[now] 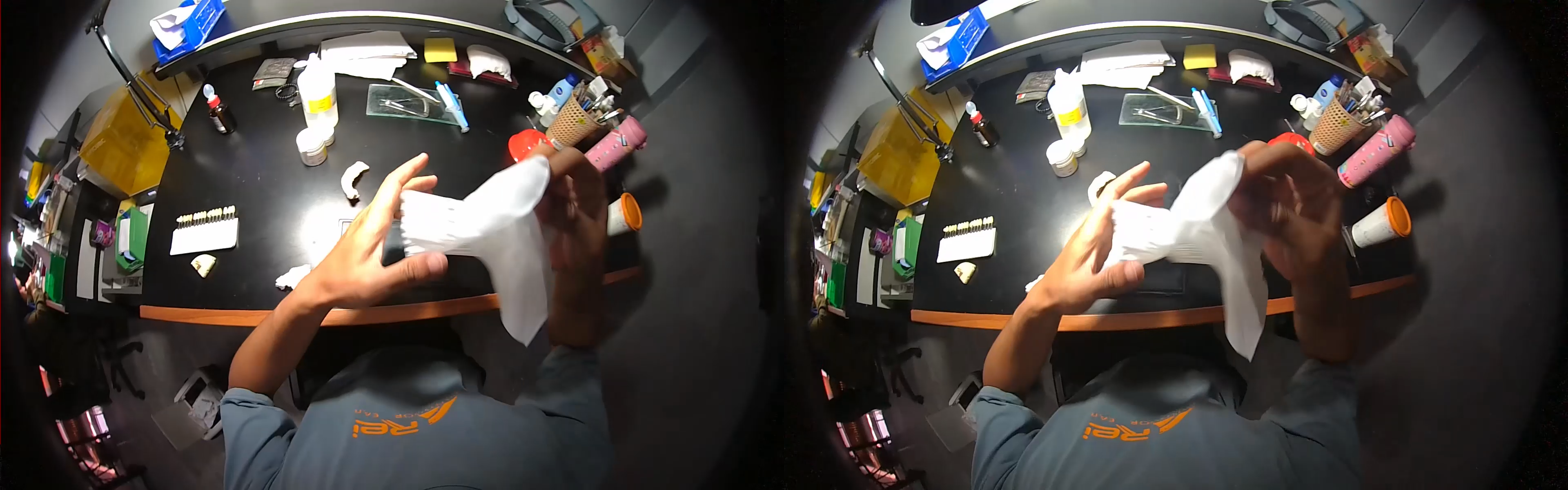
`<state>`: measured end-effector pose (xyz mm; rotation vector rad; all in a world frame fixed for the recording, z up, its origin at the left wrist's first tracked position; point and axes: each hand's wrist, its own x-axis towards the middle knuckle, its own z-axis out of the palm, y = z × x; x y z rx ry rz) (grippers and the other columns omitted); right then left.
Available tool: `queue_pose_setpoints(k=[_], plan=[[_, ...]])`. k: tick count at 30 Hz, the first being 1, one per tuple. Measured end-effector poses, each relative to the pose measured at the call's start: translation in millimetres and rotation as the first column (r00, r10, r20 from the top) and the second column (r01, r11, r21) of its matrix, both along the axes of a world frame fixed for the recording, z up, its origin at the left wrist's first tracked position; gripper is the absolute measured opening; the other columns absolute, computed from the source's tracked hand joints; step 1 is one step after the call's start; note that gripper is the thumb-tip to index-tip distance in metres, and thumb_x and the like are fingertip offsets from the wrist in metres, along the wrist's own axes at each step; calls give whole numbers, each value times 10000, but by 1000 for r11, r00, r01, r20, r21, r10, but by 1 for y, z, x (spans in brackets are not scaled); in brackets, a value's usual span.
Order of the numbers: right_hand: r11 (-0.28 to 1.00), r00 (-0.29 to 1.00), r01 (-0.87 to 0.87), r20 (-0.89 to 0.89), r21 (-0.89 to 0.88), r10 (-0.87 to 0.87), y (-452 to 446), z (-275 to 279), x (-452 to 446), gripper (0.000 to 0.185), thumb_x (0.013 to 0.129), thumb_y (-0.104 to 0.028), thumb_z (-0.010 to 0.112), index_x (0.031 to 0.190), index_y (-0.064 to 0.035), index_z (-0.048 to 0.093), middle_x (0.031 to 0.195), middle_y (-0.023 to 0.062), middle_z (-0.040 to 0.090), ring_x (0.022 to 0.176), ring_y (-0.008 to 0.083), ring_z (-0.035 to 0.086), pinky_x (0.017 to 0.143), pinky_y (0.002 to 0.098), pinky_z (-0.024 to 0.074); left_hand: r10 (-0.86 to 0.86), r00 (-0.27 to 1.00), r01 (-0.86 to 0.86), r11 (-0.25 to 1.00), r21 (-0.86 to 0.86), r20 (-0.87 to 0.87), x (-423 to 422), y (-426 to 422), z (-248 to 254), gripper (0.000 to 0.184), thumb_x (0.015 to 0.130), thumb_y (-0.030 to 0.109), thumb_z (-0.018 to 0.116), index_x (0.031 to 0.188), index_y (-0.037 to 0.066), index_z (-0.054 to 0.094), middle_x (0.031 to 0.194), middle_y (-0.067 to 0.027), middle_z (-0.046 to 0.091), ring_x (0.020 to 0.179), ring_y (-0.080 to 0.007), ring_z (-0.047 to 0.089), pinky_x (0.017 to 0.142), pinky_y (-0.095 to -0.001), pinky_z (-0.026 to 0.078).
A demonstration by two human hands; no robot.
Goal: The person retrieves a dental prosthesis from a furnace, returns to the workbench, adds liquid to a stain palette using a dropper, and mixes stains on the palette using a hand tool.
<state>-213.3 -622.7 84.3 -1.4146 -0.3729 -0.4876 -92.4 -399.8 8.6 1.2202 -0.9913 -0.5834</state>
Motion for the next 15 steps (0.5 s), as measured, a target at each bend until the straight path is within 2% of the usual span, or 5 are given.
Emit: queue_pose_setpoints(k=[5,8,9,12,15], plan=[[937,982,115,-180,330,-57,-20,-34,12,239,942,-52,641,1177,-11,640,1067,75,698,986,134,662,919,304,512,-169,983,176,978,109,-74,8,-9,0,596,932,314,747,1388,-21,559,1239,-137,678,1154,-191,623,1012,-351,476],[857,948,206,-313,473,-55,-16,-43,13,319,988,-161,624,1265,-23,549,1152,113,657,1069,184,642,965,342,499,-135,901,135,990,-28,-413,11,-8,-23,317,1013,230,626,1188,-28,690,1041,-45,723,934,-97,649,866,-270,509],[828,940,194,-341,526,-4,-19,-50,10,372,1000,-217,619,1291,-17,500,1211,127,625,1114,203,625,991,359,488,-63,894,68,998,-3,-444,4,-9,-15,292,1051,209,556,1155,-20,704,989,-25,722,838,-64,635,775,-245,505],[813,918,115,-373,571,132,-9,-69,0,388,992,-189,632,1307,-5,498,1248,128,616,1167,222,616,1040,393,482,26,867,2,998,56,-498,2,-10,-10,328,1010,251,608,1180,-20,683,1086,-51,705,954,-107,647,872,-277,498],[903,891,115,-444,413,90,-4,-80,-3,477,913,-26,696,1353,28,518,1218,121,654,1130,201,648,995,366,521,76,911,-73,997,24,-405,8,-6,-28,286,1020,213,601,1173,-11,691,1092,-50,704,969,-100,629,874,-263,477]])
